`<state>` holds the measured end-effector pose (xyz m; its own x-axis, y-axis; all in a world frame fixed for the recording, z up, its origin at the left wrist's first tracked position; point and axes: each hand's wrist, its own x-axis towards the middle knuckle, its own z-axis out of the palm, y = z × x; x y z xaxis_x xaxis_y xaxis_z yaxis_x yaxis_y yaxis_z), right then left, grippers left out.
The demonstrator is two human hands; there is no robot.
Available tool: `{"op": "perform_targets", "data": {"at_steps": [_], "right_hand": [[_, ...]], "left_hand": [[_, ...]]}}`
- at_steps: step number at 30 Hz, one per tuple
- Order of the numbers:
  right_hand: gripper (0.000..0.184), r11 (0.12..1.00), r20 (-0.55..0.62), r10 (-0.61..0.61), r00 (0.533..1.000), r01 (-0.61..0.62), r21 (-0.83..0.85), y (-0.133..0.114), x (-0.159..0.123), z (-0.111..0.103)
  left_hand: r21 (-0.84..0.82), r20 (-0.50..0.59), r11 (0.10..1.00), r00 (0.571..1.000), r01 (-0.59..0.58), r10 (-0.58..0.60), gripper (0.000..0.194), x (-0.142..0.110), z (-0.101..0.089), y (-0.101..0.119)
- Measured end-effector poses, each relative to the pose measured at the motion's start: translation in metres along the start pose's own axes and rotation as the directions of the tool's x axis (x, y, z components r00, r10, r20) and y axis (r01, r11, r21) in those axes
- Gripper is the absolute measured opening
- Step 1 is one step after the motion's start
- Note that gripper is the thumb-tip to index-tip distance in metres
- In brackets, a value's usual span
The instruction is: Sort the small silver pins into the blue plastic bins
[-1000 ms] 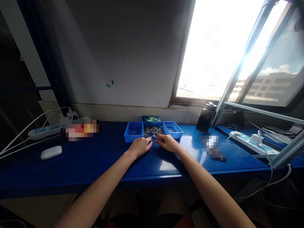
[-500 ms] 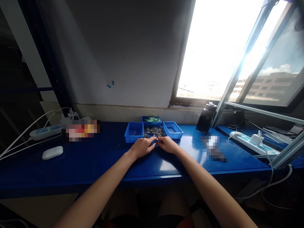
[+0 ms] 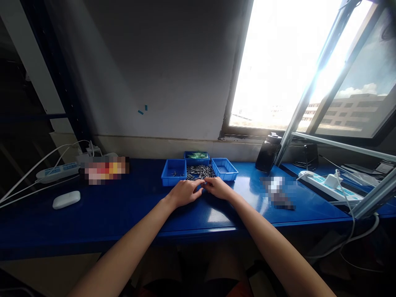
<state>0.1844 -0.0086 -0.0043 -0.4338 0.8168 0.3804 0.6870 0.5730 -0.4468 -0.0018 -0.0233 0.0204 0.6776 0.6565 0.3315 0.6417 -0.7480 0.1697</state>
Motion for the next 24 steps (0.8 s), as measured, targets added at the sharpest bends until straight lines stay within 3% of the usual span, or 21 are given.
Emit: {"op": "perform_targets", "data": {"at_steps": [8,17,24], "right_hand": [[0.017,0.999,0.011,0.012,1.0,-0.012,-0.038,0.001,0.0,-0.002],[0.024,0.999,-0.01,0.043,0.999,-0.043,0.009,0.001,0.001,-0.004],[0.02,1.0,-0.031,0.014,0.999,-0.013,0.019,-0.006,0.001,-0.002]], "left_hand": [[0.061,-0.019,0.998,0.999,0.034,-0.033,0.03,0.002,0.001,-0.003],[0.134,0.054,0.971,0.977,0.196,-0.205,0.027,0.003,0.005,-0.009],[0.126,0.081,0.979,0.982,0.157,-0.168,0.027,0.004,0.013,-0.009]]}}
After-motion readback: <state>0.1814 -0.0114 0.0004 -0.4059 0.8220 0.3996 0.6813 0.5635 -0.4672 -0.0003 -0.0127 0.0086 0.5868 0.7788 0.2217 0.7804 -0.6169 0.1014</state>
